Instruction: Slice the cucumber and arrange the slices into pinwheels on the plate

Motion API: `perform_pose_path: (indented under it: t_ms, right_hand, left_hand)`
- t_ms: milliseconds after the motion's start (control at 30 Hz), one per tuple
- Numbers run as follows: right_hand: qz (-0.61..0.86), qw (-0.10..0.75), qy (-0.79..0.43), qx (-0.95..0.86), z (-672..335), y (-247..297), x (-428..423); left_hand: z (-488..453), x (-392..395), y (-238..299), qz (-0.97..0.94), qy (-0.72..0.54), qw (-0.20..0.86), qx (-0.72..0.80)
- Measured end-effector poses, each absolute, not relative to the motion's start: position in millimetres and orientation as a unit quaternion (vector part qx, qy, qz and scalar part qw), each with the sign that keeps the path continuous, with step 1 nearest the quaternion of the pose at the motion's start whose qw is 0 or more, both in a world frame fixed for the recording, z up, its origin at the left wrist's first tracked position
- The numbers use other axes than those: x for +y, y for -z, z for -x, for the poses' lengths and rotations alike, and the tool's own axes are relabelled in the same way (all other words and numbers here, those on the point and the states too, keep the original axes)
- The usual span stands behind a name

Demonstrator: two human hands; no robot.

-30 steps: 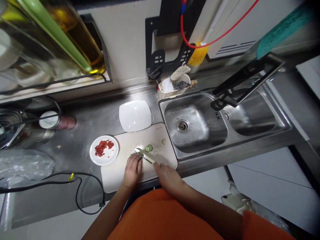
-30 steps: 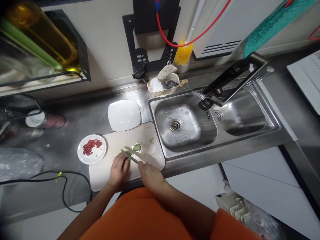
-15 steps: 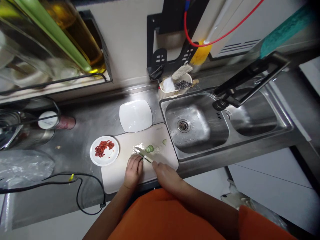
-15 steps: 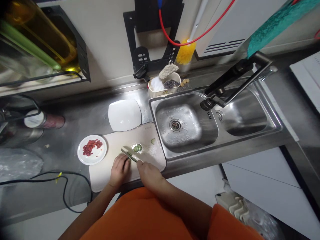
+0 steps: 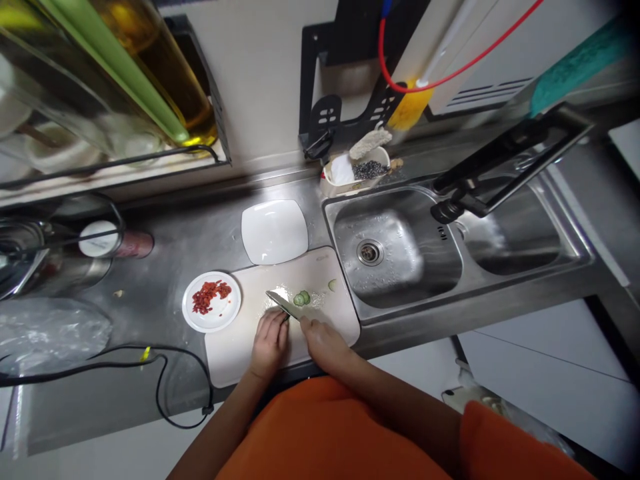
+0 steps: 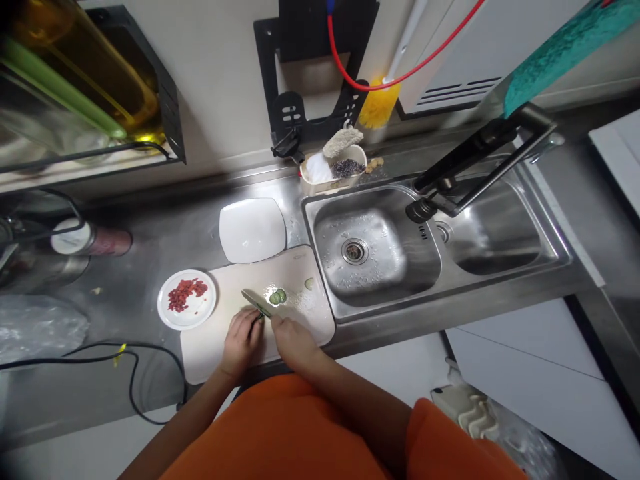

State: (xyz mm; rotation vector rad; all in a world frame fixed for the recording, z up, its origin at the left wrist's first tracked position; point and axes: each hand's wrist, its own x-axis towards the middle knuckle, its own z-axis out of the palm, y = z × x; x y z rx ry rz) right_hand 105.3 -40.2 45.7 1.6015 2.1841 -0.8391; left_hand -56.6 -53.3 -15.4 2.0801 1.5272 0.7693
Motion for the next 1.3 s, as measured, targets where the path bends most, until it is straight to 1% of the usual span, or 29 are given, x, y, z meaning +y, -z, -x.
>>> perform_pose_path:
  t_ms: [200, 367, 733, 1300]
  right_hand:
    - [-0.561, 0.139, 0.303, 0.758, -113, -46, -41]
    - [-0.565, 0.160, 0.295, 0.754, -123, -59, -48]
    - [-0.563, 0.201, 0.317, 0.736, -128, -87, -56]
    - [-0.547, 0.191, 0.317, 0.751, -124, -85, -47]
  left_hand:
    - [57, -53, 13, -0.754, -0.280, 0.221, 0.552]
    - [56, -54, 11, -0.754, -0.278, 0.218, 0.555]
    - [57, -56, 16, -0.759, -0.279, 0.188, 0.557]
    - [56, -53, 13, -0.761, -0.287, 0.188, 0.550]
